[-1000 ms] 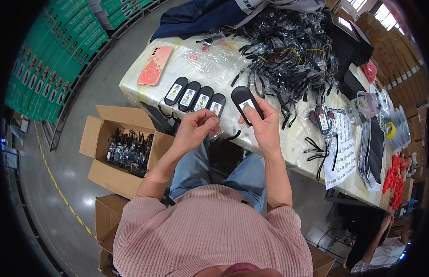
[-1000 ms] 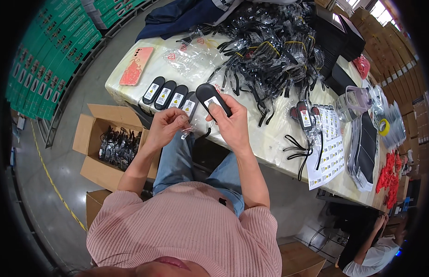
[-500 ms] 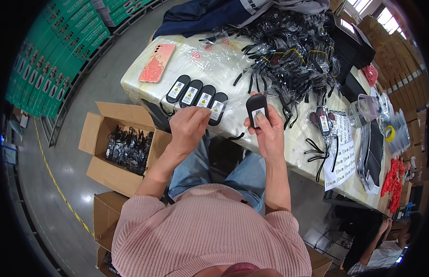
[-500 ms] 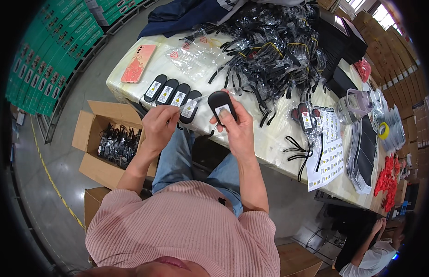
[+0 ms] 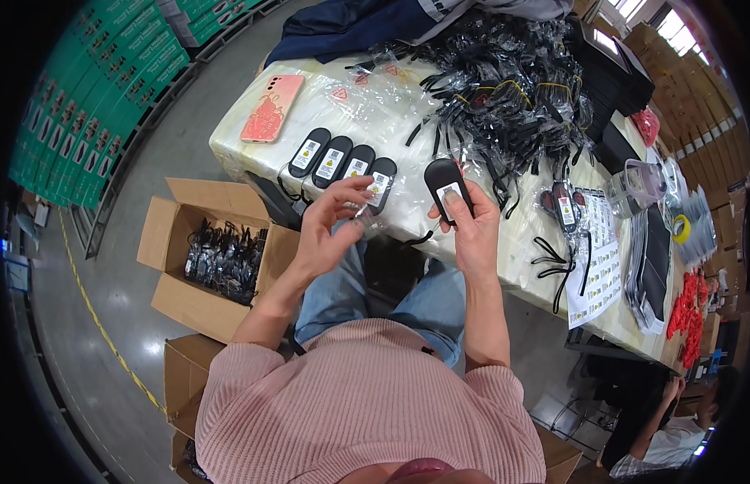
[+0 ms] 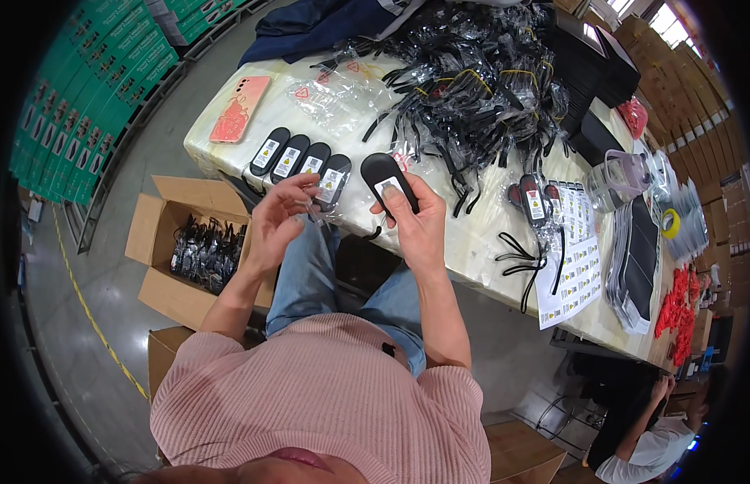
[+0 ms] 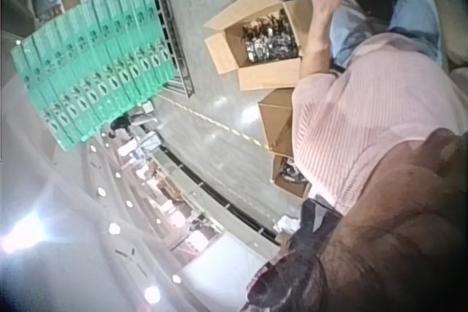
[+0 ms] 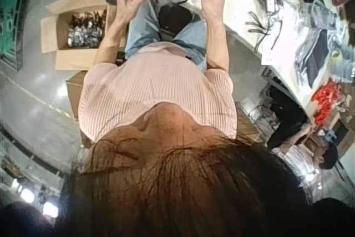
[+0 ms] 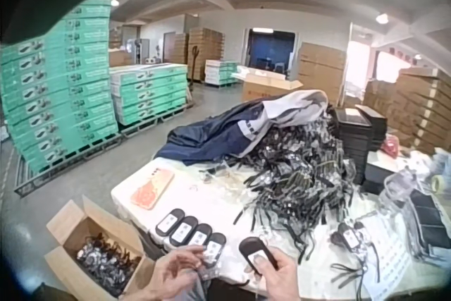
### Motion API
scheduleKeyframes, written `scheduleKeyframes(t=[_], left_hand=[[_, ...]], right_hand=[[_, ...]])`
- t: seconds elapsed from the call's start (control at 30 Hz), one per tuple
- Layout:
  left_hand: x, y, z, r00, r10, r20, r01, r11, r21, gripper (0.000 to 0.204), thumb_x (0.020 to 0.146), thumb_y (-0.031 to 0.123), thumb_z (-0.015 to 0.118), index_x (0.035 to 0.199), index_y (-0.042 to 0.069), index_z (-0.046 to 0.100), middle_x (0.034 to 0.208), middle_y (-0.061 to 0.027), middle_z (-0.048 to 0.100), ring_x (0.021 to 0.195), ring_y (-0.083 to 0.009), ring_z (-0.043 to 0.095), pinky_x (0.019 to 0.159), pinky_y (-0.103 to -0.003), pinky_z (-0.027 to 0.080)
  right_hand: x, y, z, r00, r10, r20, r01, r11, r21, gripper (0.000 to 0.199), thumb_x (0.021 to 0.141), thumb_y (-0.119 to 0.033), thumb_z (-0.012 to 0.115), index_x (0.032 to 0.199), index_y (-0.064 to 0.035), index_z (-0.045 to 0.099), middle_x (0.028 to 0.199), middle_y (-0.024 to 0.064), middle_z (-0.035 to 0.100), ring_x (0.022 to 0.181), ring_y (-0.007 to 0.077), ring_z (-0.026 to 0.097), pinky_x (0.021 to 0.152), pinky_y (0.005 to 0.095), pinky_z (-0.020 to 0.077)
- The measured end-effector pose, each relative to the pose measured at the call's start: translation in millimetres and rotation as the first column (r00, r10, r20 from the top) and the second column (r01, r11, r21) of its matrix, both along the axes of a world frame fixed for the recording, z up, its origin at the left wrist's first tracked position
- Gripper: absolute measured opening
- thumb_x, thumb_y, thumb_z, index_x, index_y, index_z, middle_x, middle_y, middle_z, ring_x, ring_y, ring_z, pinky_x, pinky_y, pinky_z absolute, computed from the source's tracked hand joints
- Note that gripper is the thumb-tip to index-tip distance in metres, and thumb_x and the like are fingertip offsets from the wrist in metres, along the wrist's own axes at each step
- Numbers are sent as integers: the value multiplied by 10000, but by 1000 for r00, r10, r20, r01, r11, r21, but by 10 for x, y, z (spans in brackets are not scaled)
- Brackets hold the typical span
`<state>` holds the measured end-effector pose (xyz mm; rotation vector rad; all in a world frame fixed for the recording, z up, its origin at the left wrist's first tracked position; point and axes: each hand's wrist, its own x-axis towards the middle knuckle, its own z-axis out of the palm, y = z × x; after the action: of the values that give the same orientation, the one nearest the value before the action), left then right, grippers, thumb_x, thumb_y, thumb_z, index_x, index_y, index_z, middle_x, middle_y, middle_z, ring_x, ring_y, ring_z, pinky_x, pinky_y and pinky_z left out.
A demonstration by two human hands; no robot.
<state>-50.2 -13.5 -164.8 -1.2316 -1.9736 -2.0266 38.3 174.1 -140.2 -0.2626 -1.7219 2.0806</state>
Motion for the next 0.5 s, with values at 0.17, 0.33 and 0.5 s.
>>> scheduleKeyframes(t=[0.17,0.33,0.5], left_hand=[[-35,-10,-69,756,-228,614,187,974,131,234,772,-20,592,1002,26,583,987,-87,612,895,-148,595,782,-268,474],[-60,3,-71,888,-113,445,203,966,-162,202,819,3,590,1019,-21,582,876,-82,643,787,-139,616,712,-243,491],[-57,63,-90,980,162,117,-119,943,-311,207,840,112,624,981,-40,615,824,-76,662,713,-122,627,665,-243,503]], right_hand=[[7,-21,12,998,56,0,-56,991,119,230,858,-147,579,1015,21,593,697,51,608,613,65,537,518,185,383],[3,-53,39,996,88,-12,-82,958,273,207,848,-104,581,1008,29,595,738,58,616,621,68,544,547,189,413],[3,-70,-17,994,-7,-106,58,875,481,217,823,-73,600,1005,44,586,779,69,613,645,91,572,588,222,462]])
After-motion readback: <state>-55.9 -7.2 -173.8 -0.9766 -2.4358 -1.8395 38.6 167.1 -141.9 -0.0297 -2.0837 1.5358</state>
